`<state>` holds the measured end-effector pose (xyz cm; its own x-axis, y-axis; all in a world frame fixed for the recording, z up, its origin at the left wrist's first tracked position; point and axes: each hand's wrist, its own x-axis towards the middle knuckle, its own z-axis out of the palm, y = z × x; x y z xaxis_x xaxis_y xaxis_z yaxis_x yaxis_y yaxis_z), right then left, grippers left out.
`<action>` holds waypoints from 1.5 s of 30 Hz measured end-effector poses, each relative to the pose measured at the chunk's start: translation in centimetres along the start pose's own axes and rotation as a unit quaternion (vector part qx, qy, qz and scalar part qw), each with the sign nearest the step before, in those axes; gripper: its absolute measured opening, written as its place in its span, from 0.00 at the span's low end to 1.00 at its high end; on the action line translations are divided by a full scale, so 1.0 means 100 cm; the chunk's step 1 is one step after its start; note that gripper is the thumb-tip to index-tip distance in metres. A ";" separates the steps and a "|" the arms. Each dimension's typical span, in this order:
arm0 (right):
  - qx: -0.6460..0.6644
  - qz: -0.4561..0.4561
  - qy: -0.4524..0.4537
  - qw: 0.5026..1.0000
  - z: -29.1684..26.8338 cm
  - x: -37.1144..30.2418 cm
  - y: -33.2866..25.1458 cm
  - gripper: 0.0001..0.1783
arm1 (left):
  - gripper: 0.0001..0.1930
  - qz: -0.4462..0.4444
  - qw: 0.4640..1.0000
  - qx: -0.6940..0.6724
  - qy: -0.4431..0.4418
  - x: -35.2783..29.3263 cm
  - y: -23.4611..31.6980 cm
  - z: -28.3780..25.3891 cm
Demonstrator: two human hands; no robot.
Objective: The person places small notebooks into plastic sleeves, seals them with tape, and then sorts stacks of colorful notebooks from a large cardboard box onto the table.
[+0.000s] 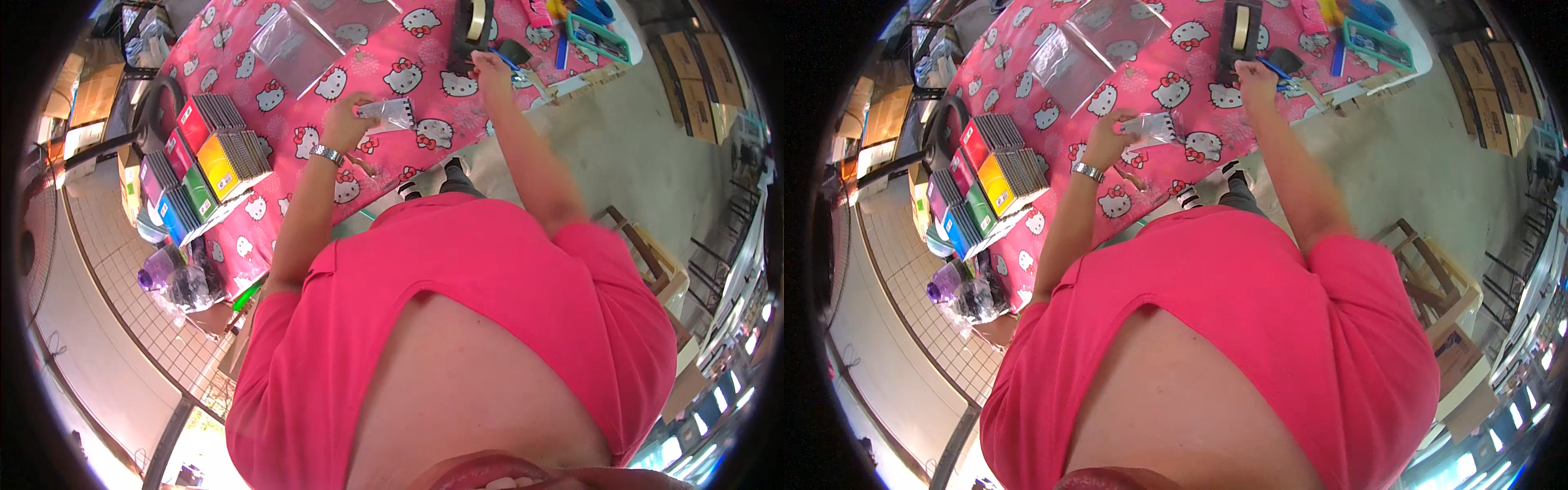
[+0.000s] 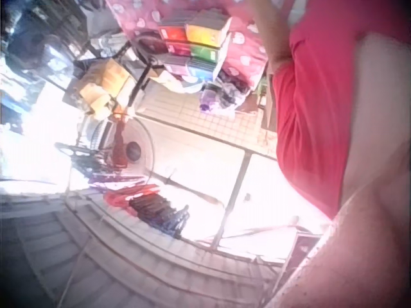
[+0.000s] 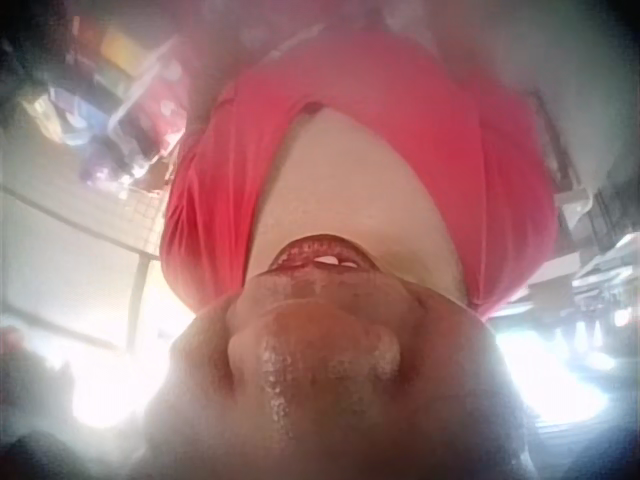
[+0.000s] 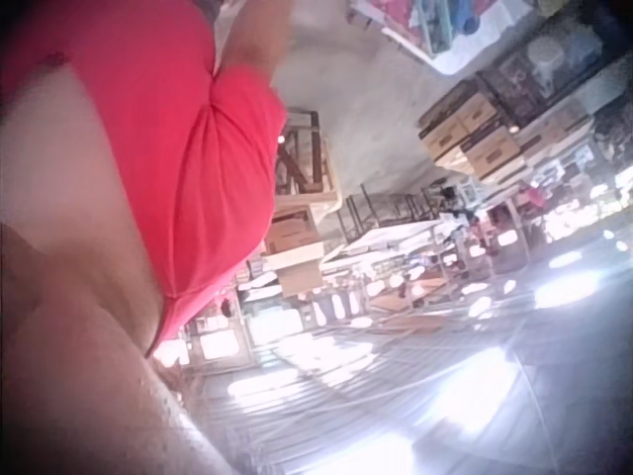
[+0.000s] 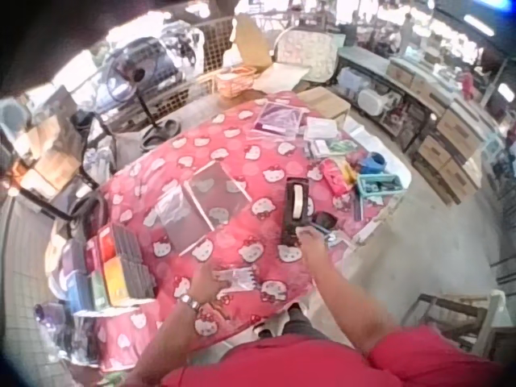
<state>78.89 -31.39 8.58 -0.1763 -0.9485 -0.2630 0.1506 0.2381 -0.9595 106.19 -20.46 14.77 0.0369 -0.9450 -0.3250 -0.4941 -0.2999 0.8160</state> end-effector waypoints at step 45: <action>-0.433 -0.308 -0.419 0.736 0.061 -0.126 -0.026 0.38 | 0.31 0.076 0.978 -0.181 0.073 -0.074 -0.054 0.026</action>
<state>86.63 -21.32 14.98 0.7651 -0.6416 0.0557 -0.4475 -0.5919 -0.6704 106.32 -11.52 11.54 0.1236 -0.9828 -0.1370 -0.1637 -0.1564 0.9740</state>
